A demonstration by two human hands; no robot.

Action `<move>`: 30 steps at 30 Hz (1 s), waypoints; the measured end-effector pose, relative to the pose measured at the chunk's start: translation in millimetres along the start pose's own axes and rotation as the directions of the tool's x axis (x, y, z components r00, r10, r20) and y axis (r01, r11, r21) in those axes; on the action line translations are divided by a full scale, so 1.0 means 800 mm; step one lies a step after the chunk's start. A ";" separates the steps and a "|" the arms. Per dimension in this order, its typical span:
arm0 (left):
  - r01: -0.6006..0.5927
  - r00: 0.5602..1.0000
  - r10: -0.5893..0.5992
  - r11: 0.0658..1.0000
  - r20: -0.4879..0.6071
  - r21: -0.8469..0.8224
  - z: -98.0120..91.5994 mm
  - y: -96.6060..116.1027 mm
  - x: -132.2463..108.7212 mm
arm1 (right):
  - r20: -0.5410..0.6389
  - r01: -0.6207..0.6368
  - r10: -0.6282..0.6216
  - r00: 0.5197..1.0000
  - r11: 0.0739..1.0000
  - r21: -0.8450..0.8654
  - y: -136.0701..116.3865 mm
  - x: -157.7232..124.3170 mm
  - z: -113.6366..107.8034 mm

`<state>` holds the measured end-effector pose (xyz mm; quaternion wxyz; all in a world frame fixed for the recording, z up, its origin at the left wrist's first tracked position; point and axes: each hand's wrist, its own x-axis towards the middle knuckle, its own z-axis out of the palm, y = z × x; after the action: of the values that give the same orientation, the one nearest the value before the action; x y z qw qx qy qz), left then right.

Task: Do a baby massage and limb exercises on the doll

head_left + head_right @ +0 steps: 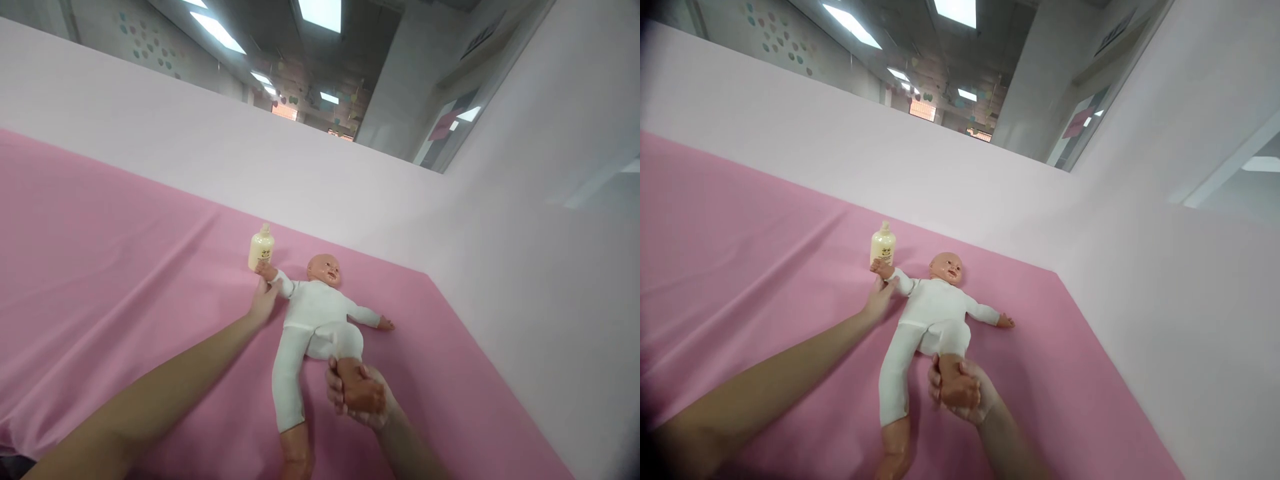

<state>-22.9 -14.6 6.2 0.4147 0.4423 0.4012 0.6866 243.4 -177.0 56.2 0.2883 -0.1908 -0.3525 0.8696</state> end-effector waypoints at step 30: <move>0.152 0.962 -0.199 0.958 -0.184 -0.244 -0.016 -0.030 0.046 | 0.531 -0.373 0.600 0.598 0.795 -0.479 0.026 0.073 -0.077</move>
<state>-40.0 25.3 -9.1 0.4781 0.2805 0.3988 0.7305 224.2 -121.0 -8.4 -0.1421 -0.0050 -0.4991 0.8548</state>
